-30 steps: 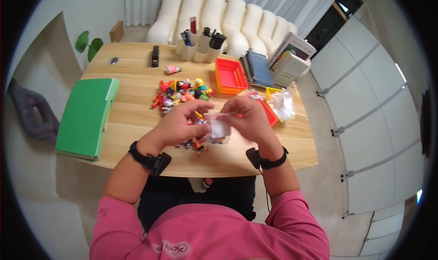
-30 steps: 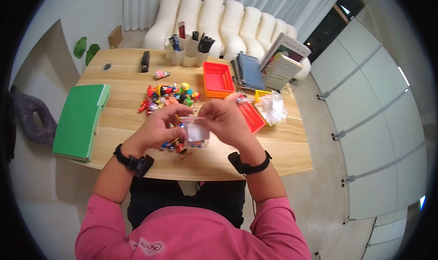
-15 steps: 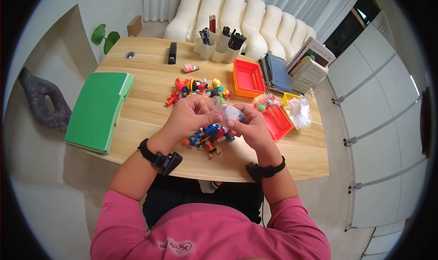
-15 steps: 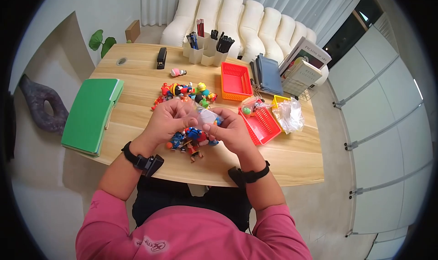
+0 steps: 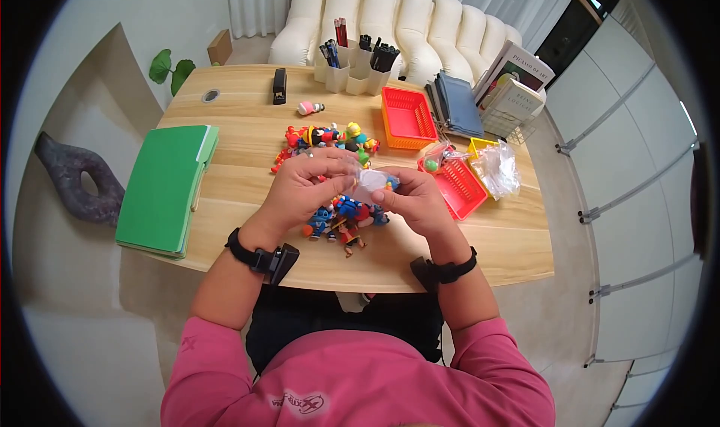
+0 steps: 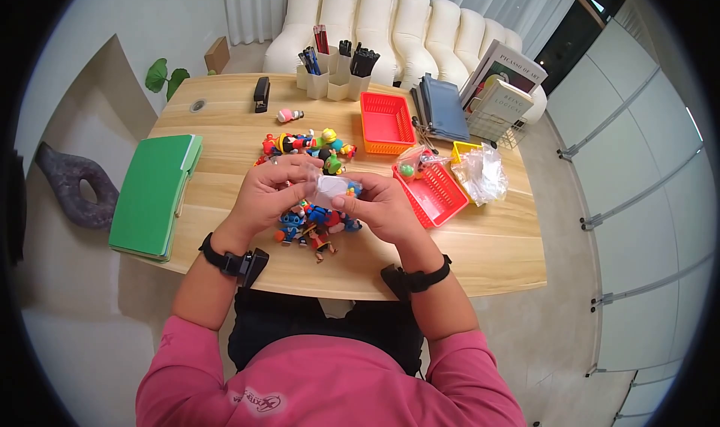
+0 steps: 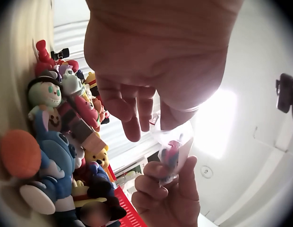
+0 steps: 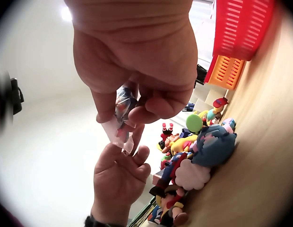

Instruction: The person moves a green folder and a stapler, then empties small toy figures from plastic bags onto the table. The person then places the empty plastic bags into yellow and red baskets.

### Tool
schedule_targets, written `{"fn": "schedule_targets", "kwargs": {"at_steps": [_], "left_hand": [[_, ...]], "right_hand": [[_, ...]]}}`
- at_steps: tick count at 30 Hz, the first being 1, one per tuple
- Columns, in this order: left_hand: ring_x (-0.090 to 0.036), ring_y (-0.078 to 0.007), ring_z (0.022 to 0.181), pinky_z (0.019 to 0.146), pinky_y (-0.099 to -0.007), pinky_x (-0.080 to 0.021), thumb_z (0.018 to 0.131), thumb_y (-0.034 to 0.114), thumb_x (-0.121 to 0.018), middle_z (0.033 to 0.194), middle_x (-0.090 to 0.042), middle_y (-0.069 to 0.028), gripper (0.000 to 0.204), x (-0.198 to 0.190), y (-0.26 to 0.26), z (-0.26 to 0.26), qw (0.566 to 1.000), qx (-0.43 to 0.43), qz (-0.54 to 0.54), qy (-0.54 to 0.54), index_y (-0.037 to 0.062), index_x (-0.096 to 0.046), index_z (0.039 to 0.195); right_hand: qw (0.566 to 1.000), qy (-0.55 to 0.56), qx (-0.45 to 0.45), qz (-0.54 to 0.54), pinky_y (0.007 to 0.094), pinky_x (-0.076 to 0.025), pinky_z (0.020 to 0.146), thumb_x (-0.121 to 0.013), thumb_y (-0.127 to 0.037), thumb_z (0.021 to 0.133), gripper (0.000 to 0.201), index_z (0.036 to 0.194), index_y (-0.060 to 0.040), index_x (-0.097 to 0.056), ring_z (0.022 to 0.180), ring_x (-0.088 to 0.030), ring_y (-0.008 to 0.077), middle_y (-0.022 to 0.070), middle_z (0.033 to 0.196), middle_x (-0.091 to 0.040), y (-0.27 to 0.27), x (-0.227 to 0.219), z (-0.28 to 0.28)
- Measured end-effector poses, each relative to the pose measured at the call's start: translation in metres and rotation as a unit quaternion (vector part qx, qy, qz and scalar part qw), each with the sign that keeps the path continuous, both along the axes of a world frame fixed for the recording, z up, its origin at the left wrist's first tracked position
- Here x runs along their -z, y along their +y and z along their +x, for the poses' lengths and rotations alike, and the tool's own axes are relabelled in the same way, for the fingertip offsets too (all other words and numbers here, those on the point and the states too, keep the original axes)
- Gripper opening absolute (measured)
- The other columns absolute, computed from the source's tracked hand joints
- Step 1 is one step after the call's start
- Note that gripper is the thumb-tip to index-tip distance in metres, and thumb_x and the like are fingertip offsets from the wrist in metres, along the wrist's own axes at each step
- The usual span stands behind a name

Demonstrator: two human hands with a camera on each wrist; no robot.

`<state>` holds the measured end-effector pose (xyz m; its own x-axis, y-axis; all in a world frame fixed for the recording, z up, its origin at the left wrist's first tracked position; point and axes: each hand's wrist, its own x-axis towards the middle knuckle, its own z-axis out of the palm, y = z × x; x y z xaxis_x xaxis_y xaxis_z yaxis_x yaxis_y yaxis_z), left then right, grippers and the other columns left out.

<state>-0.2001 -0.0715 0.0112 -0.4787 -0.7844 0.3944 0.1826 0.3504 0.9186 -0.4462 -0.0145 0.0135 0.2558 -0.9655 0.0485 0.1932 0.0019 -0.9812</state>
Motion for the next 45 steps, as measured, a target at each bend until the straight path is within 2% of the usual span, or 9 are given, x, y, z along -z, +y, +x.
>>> {"fn": "schedule_targets", "kwargs": {"at_steps": [5, 7, 10, 14, 20, 23, 31, 41, 45], "left_hand": [[-0.067, -0.0141, 0.110, 0.089, -0.0285, -0.055, 0.096, -0.001, -0.071, 0.120, -0.074, -0.0102, 0.018, 0.004, 0.001, 0.001, 0.999, 0.037, 0.027, -0.012, 0.0000, -0.078, 0.113], [-0.070, -0.0111, 0.095, 0.077, -0.0249, -0.057, 0.099, 0.004, -0.072, 0.114, -0.076, -0.0070, 0.019, 0.002, 0.001, -0.001, 0.998, 0.010, 0.058, -0.038, 0.0008, -0.077, 0.116], [-0.071, -0.0094, 0.091, 0.071, -0.0239, -0.058, 0.101, 0.008, -0.071, 0.108, -0.075, -0.0035, 0.021, -0.011, 0.006, 0.000, 0.980, -0.030, 0.195, -0.028, 0.0014, -0.075, 0.121], [-0.072, -0.0096, 0.087, 0.064, -0.0227, -0.059, 0.102, 0.010, -0.071, 0.105, -0.075, -0.0046, 0.021, 0.002, -0.001, -0.002, 0.974, -0.041, 0.219, 0.043, 0.0001, -0.072, 0.120], [-0.071, -0.0103, 0.089, 0.078, -0.0250, -0.059, 0.104, 0.012, -0.069, 0.103, -0.075, -0.0065, 0.017, 0.008, -0.014, -0.003, 0.979, -0.163, 0.075, 0.100, -0.0003, -0.068, 0.116], [-0.068, -0.0093, 0.089, 0.083, -0.0247, -0.056, 0.105, 0.012, -0.068, 0.100, -0.073, -0.0045, 0.016, 0.007, -0.008, -0.004, 0.974, -0.223, 0.010, 0.032, 0.0006, -0.067, 0.115], [-0.069, -0.0099, 0.083, 0.058, -0.0198, -0.055, 0.110, 0.021, -0.060, 0.103, -0.071, -0.0074, 0.022, 0.010, -0.012, -0.003, 0.970, -0.189, 0.076, 0.130, 0.0037, -0.056, 0.122], [-0.071, -0.0113, 0.081, 0.053, -0.0189, -0.051, 0.111, 0.027, -0.057, 0.108, -0.072, -0.0085, 0.025, 0.016, -0.017, -0.002, 0.955, -0.127, 0.195, 0.183, 0.0056, -0.052, 0.124], [-0.067, -0.0082, 0.080, 0.055, -0.0180, -0.047, 0.111, 0.026, -0.058, 0.119, -0.072, -0.0083, 0.025, 0.019, -0.019, 0.002, 0.958, -0.123, 0.188, 0.177, 0.0059, -0.056, 0.125]], "right_hand": [[0.999, 0.024, -0.021, 0.031, 0.0304, -0.062, 0.085, -0.079, -0.012, 0.097, 0.045, 0.136, 0.0043, -0.064, 0.100, -0.072, 0.0142, 0.0101, 0.116, -0.075, 0.003, -0.004, 0.006], [0.998, 0.044, -0.011, 0.039, 0.0259, -0.060, 0.077, -0.078, -0.016, 0.098, 0.043, 0.134, 0.0032, -0.067, 0.094, -0.071, 0.0112, 0.0081, 0.112, -0.076, 0.004, -0.009, 0.008], [0.998, 0.041, 0.033, 0.040, 0.0214, -0.054, 0.067, -0.079, -0.018, 0.098, 0.038, 0.130, 0.0013, -0.071, 0.085, -0.068, 0.0072, 0.0054, 0.103, -0.077, -0.004, 0.003, 0.001], [0.993, 0.080, 0.088, 0.023, 0.0202, -0.048, 0.063, -0.079, -0.014, 0.097, 0.030, 0.123, -0.0001, -0.075, 0.077, -0.064, 0.0051, 0.0037, 0.094, -0.077, -0.006, 0.004, -0.004], [0.955, -0.076, 0.281, -0.047, 0.0216, -0.045, 0.059, -0.073, -0.007, 0.097, 0.013, 0.108, 0.0001, -0.074, 0.065, -0.057, 0.0064, 0.0011, 0.080, -0.068, -0.013, -0.002, -0.023], [0.945, -0.089, 0.304, -0.076, 0.0211, -0.043, 0.058, -0.073, -0.007, 0.097, 0.010, 0.106, -0.0017, -0.072, 0.064, -0.054, 0.0062, -0.0009, 0.077, -0.063, -0.012, -0.006, -0.018], [0.969, -0.073, 0.237, -0.003, 0.0219, -0.042, 0.058, -0.073, -0.004, 0.093, 0.008, 0.099, -0.0029, -0.068, 0.064, -0.055, 0.0082, 0.0014, 0.076, -0.064, -0.015, 0.008, -0.019], [0.999, 0.027, 0.047, 0.002, 0.0253, -0.050, 0.066, -0.072, -0.003, 0.086, 0.008, 0.083, -0.0036, -0.064, 0.072, -0.064, 0.0104, 0.0050, 0.082, -0.071, -0.010, 0.016, -0.009], [0.992, -0.075, 0.099, -0.007, 0.0252, -0.049, 0.065, -0.075, -0.003, 0.083, 0.012, 0.080, -0.0058, -0.064, 0.070, -0.061, 0.0087, 0.0020, 0.079, -0.068, -0.010, 0.006, -0.016]]}}
